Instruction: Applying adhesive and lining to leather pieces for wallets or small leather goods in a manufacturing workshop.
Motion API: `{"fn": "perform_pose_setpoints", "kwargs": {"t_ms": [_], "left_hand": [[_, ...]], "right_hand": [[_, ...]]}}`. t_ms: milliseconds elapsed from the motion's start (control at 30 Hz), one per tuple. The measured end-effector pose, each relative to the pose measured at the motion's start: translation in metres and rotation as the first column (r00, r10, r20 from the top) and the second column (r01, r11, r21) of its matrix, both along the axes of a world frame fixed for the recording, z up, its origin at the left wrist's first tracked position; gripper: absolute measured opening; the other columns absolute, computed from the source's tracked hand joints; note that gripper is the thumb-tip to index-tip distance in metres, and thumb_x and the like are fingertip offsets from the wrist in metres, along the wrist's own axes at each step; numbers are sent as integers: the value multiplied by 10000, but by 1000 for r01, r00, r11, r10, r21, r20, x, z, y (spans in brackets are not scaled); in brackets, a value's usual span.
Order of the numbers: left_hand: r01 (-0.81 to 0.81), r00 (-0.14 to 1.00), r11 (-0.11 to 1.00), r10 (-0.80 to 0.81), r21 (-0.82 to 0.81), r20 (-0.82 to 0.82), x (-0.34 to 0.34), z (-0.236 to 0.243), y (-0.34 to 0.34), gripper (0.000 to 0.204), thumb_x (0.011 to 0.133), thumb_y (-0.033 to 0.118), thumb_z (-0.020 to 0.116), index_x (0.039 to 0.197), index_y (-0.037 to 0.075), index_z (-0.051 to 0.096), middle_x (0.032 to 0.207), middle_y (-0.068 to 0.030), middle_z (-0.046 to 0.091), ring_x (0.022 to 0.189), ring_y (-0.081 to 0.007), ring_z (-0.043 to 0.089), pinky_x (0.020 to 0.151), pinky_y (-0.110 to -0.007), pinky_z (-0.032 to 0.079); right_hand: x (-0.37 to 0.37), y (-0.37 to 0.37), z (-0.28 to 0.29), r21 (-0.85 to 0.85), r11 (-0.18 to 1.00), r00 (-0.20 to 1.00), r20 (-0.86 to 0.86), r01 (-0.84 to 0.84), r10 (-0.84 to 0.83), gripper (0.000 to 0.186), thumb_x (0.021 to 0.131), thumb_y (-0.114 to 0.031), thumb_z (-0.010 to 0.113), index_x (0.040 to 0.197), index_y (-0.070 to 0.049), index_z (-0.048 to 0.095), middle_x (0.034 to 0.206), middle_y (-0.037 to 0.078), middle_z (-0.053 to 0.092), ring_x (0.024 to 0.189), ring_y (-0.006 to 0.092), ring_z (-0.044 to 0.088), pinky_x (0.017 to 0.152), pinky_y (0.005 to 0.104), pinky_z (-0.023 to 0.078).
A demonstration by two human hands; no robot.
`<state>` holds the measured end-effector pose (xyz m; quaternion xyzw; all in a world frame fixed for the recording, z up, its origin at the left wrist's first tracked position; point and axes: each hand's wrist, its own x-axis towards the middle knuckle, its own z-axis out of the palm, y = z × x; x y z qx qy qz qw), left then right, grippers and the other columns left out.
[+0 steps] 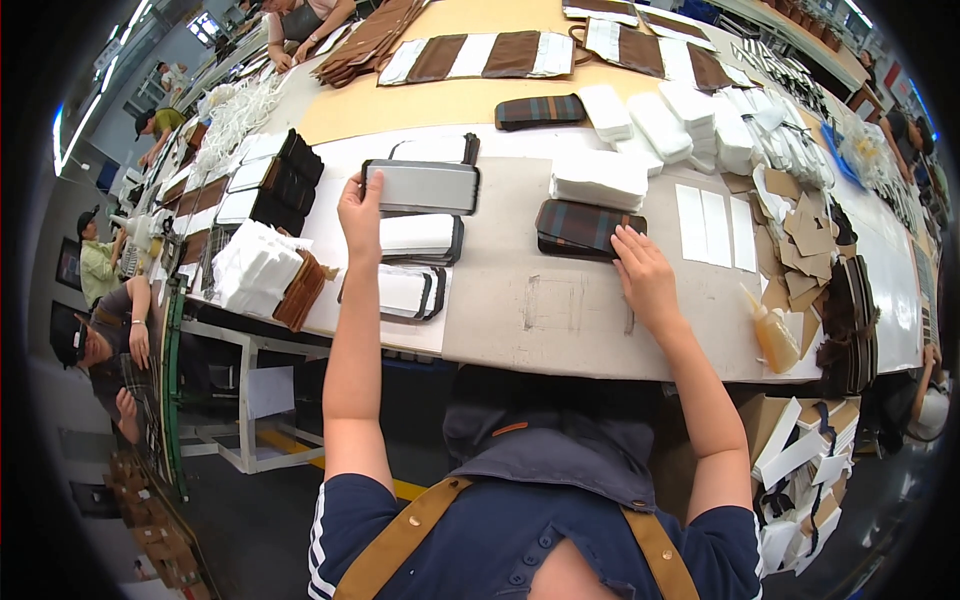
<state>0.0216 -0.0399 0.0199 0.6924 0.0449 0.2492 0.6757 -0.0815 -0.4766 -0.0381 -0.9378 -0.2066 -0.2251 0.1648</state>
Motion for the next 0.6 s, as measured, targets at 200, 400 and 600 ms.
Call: {"fn": "perform_pose_setpoints", "kwargs": {"t_ms": [200,400,600], "left_hand": [[-256,903,708,419,658,-100,55,-84,90,549,1009,377,706,1369,-21,589,1178,-155,695,1098,-257,647,986,-387,497],[-215,967,692,252,689,48,-8,-63,30,515,1012,311,680,1435,40,568,1390,-168,611,1357,-334,500,1155,-465,369],[-5,997,764,-43,645,59,-115,-30,-51,355,1005,151,657,1343,47,637,1350,-129,634,1304,-312,537,1154,-436,371]], "right_hand": [[8,12,3,-17,998,990,127,-58,59,287,911,-16,674,1192,16,721,1294,160,726,1259,310,669,1112,445,511],[12,1,-3,-3,998,980,190,-61,61,166,903,-12,680,1062,0,726,1197,139,757,1160,291,710,1067,448,540],[13,2,9,78,993,977,198,-90,73,74,865,-12,736,916,-30,686,1039,92,766,988,262,730,1008,437,564]]}}
